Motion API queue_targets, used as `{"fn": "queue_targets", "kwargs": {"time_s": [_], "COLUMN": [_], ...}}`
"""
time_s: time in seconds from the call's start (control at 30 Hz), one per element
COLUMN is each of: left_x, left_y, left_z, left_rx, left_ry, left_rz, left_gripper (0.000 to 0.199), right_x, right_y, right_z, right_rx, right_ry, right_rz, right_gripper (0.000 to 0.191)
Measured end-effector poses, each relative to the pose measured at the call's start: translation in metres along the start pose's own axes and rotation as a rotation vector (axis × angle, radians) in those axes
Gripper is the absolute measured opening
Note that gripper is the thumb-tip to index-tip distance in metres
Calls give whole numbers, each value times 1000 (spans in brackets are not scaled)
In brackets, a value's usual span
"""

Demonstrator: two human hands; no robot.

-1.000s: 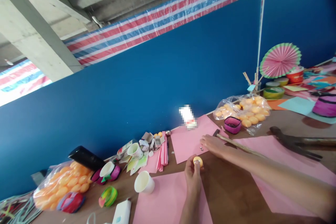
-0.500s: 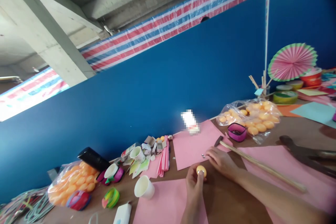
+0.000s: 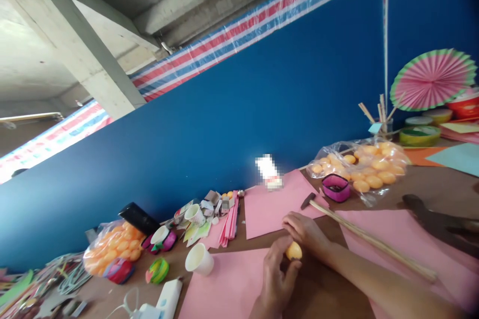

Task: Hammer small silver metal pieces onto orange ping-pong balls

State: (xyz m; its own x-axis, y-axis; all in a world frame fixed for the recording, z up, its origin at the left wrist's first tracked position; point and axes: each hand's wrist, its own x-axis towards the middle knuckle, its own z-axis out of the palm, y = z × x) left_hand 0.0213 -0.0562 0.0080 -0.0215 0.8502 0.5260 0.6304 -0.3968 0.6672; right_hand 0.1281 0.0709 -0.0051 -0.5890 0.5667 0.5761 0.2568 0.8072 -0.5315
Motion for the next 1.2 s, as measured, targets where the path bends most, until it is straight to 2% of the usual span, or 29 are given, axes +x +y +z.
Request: {"fn": "queue_targets", "kwargs": {"time_s": [0.07, 0.13, 0.23, 0.33, 0.43, 0.53, 0.6, 0.7, 0.77, 0.83, 0.9, 1.07, 1.2], "left_x": [0, 0, -4, -8, -5, 13, 29, 49, 55, 54, 49, 39, 36], "left_y": [7, 15, 30, 43, 49, 44, 33, 9, -6, -16, -20, -25, -28], "left_z": [1, 2, 3, -1, -9, -16, -16, -8, 0, 7, 12, 11, 10], "left_rx": [103, 182, 228, 205, 149, -24, -188, -518, -675, -758, -768, -719, -688], "left_ry": [-87, -146, -189, -205, -200, -133, 10, 317, 447, 514, 519, 384, 315], "left_rz": [170, 274, 324, 305, 203, 31, -192, -517, -615, -658, -665, -606, -575], "left_gripper": [45, 50, 54, 58, 58, 37, 29, 34, 40, 45, 49, 47, 46], "right_x": [-1, -2, -3, -4, -6, -5, -3, 0, 2, 2, 2, 2, 2], "right_y": [0, -2, -6, -8, -9, -9, -8, -6, -4, -2, 0, 4, 4], "right_z": [1, 0, -4, -5, -5, -6, -7, -11, -14, -17, -18, -13, -11], "right_rx": [18, 35, 37, 42, 72, 166, 226, 284, 341, 391, 404, 388, 400], "right_ry": [-13, -31, -17, 21, 24, 4, 10, 58, 93, 117, 120, 150, 125], "right_rz": [1, -10, -20, -10, 6, 73, 131, 179, 199, 223, 246, 277, 281], "right_gripper": [15, 14, 14, 13, 12, 12, 12, 12, 15, 17, 18, 16, 15]}}
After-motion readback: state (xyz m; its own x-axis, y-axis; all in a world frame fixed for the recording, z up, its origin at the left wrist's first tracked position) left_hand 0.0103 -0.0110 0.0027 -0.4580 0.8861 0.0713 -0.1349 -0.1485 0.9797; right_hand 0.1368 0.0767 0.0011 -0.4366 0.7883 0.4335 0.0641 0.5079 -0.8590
